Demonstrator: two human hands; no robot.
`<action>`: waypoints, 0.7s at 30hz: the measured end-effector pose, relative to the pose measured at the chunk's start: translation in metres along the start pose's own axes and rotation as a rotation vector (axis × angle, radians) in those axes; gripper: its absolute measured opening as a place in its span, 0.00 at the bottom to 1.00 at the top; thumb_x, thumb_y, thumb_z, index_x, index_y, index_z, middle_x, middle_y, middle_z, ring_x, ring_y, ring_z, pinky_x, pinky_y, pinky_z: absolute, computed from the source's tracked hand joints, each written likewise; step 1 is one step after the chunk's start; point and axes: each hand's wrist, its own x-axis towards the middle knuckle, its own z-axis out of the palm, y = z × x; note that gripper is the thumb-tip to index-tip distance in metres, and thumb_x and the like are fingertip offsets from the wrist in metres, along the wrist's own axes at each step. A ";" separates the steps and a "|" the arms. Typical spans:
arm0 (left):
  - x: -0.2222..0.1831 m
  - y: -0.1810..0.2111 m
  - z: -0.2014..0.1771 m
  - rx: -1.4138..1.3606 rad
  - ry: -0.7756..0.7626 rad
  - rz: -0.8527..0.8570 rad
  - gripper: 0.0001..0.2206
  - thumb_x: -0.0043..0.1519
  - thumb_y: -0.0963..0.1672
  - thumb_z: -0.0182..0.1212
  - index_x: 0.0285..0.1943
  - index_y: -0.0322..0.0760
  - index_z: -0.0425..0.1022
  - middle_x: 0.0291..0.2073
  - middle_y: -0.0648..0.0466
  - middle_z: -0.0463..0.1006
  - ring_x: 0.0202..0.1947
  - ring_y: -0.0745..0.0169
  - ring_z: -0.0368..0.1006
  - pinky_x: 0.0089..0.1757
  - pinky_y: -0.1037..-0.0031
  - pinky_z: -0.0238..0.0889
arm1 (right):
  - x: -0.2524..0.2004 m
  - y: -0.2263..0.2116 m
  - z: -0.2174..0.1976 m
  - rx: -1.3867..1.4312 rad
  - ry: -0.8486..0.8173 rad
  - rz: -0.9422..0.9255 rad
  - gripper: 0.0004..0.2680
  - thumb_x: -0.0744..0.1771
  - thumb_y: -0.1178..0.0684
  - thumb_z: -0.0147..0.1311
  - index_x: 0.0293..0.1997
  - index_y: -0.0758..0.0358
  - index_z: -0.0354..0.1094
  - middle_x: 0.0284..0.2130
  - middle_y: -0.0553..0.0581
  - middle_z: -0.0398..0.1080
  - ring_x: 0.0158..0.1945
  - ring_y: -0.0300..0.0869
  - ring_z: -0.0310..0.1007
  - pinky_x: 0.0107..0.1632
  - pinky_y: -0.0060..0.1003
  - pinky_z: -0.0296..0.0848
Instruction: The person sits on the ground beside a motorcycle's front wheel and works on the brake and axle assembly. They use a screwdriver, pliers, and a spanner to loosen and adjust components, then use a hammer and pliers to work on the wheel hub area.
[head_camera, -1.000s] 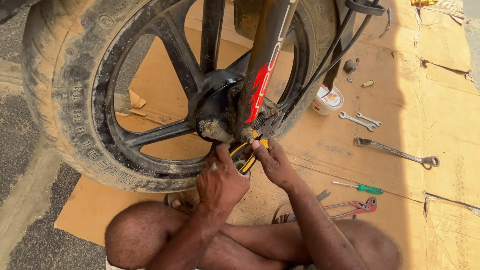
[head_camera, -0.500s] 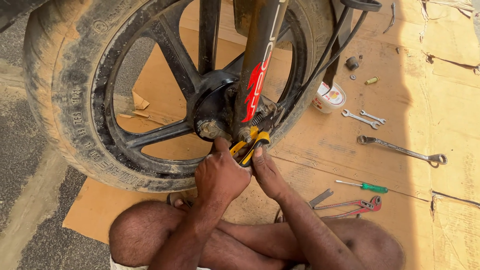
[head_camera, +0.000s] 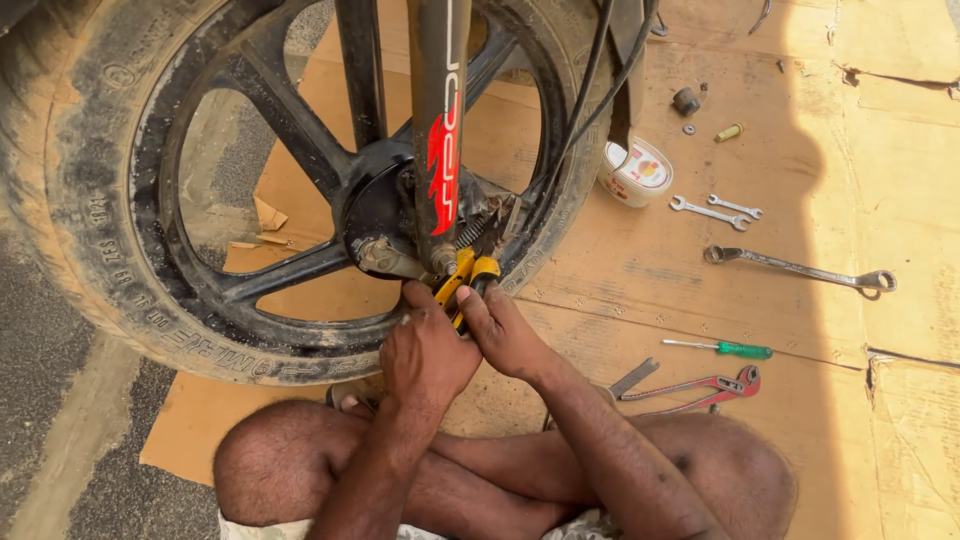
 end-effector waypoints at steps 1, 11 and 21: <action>0.001 -0.006 0.008 0.059 0.028 0.074 0.26 0.59 0.50 0.62 0.51 0.22 0.58 0.32 0.30 0.78 0.34 0.34 0.79 0.38 0.53 0.73 | 0.000 0.000 -0.002 -0.032 -0.034 0.007 0.15 0.73 0.43 0.40 0.45 0.69 0.63 0.31 0.52 0.67 0.37 0.35 0.64 0.39 0.35 0.69; 0.003 -0.010 0.035 0.123 0.196 0.086 0.21 0.61 0.48 0.61 0.49 0.22 0.63 0.32 0.35 0.79 0.33 0.36 0.80 0.35 0.54 0.74 | 0.005 0.001 -0.004 -0.201 -0.035 0.071 0.19 0.72 0.41 0.44 0.31 0.70 0.66 0.21 0.61 0.65 0.27 0.44 0.66 0.31 0.43 0.66; 0.014 -0.039 0.044 0.308 0.279 0.229 0.18 0.70 0.51 0.57 0.44 0.28 0.73 0.28 0.36 0.79 0.29 0.31 0.77 0.32 0.46 0.69 | -0.005 -0.012 -0.001 -0.505 0.142 0.011 0.25 0.71 0.34 0.37 0.39 0.73 0.70 0.39 0.77 0.74 0.50 0.69 0.73 0.56 0.65 0.63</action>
